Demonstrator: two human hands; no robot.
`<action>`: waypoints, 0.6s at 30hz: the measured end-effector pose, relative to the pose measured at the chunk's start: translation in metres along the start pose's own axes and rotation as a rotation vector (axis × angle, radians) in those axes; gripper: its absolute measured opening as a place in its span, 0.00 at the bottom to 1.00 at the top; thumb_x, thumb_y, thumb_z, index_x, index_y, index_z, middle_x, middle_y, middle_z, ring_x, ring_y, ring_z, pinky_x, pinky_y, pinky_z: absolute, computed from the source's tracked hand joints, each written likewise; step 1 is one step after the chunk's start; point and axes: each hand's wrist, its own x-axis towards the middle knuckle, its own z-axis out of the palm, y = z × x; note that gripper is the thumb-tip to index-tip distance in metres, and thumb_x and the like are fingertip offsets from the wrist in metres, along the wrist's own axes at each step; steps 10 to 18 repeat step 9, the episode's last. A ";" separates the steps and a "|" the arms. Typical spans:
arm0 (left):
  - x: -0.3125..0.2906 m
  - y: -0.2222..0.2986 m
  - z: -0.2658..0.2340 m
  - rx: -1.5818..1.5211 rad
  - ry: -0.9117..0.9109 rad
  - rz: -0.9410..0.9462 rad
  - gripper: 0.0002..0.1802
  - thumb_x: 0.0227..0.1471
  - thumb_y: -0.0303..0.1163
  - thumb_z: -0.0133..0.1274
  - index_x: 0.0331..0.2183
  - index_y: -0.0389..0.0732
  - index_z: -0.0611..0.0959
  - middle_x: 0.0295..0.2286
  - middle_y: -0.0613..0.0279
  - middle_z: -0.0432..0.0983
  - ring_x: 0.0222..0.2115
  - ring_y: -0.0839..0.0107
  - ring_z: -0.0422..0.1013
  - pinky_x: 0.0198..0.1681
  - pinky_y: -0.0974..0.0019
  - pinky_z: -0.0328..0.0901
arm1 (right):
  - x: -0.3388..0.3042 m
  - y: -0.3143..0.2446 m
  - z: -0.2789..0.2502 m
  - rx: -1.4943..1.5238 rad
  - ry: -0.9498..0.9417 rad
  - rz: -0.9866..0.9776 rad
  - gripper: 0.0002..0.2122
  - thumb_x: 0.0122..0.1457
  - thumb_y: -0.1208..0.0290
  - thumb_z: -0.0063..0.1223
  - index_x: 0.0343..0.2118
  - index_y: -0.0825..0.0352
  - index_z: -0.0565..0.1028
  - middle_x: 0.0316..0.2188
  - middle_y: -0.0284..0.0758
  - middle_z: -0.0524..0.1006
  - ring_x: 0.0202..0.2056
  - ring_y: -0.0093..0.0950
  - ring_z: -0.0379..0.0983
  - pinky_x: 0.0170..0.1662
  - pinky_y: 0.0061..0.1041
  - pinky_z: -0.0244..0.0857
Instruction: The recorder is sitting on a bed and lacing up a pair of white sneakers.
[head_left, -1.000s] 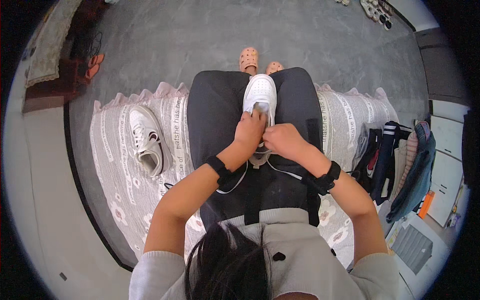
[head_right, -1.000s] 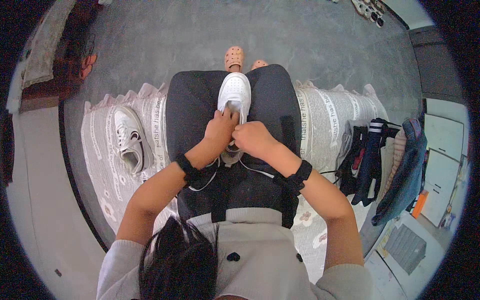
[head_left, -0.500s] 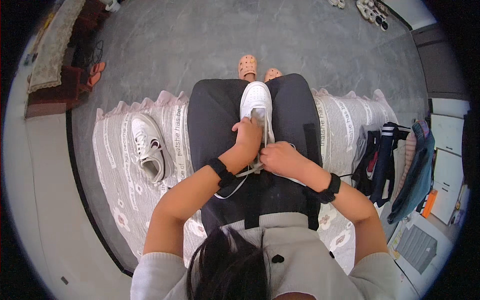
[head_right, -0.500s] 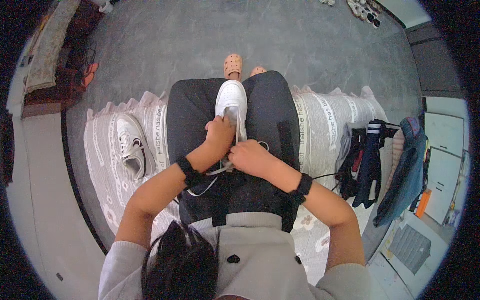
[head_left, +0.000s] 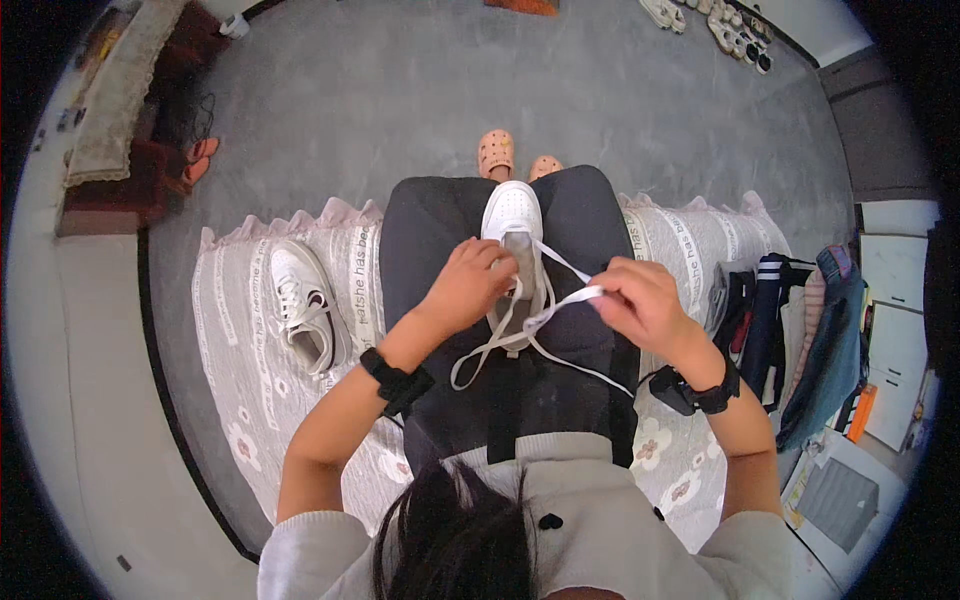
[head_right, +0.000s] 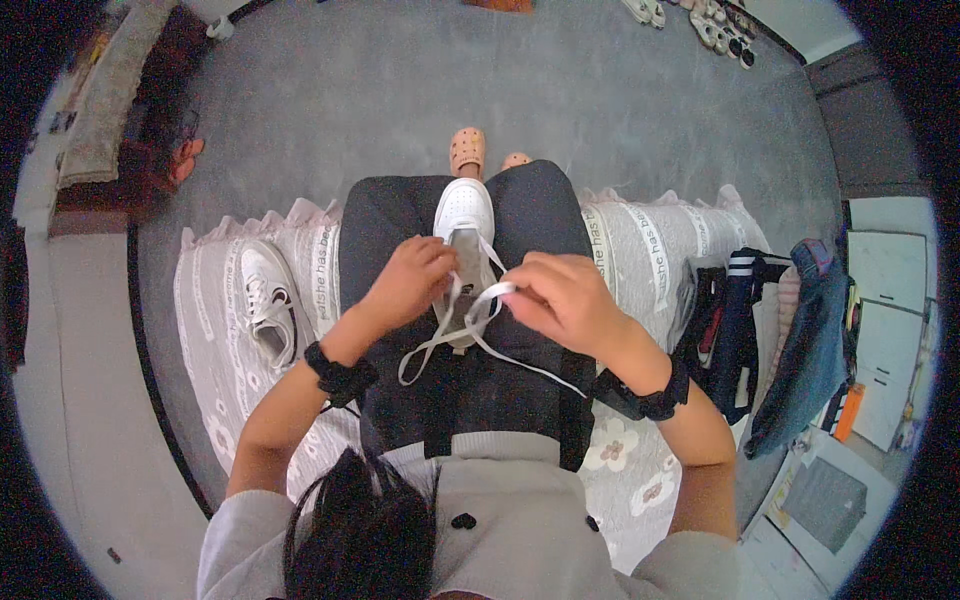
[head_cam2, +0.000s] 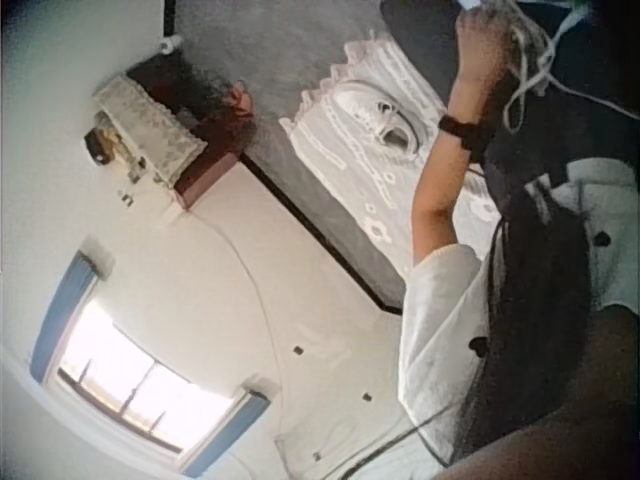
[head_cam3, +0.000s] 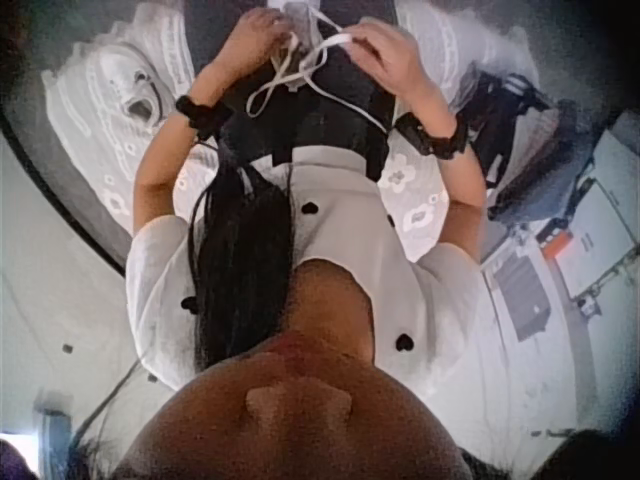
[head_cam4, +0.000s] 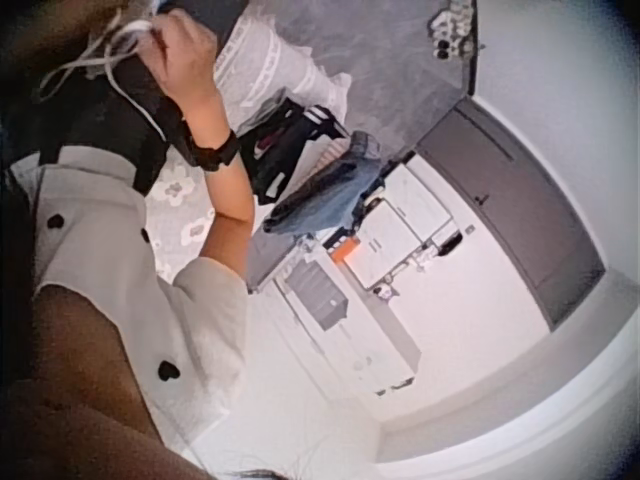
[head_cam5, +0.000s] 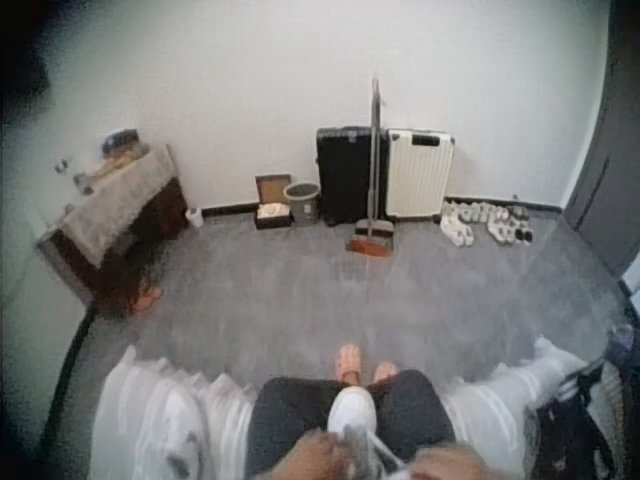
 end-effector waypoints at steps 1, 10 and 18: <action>0.006 -0.002 -0.015 -0.100 0.061 0.005 0.10 0.40 0.26 0.49 0.32 0.41 0.74 0.35 0.55 0.70 0.41 0.58 0.64 0.46 0.57 0.58 | 0.005 0.001 -0.003 -0.004 0.004 -0.010 0.05 0.44 0.76 0.54 0.24 0.67 0.71 0.16 0.34 0.66 0.16 0.29 0.63 0.19 0.24 0.56; 0.053 0.044 -0.159 -0.569 0.220 -0.267 0.15 0.57 0.38 0.36 0.29 0.36 0.72 0.30 0.52 0.72 0.36 0.66 0.68 0.39 0.60 0.60 | 0.081 -0.024 -0.065 0.019 0.268 -0.139 0.08 0.53 0.70 0.47 0.32 0.68 0.73 0.23 0.33 0.74 0.21 0.26 0.67 0.25 0.18 0.59; 0.053 0.044 -0.159 -0.569 0.220 -0.267 0.15 0.57 0.38 0.36 0.29 0.36 0.72 0.30 0.52 0.72 0.36 0.66 0.68 0.39 0.60 0.60 | 0.081 -0.024 -0.065 0.019 0.268 -0.139 0.08 0.53 0.70 0.47 0.32 0.68 0.73 0.23 0.33 0.74 0.21 0.26 0.67 0.25 0.18 0.59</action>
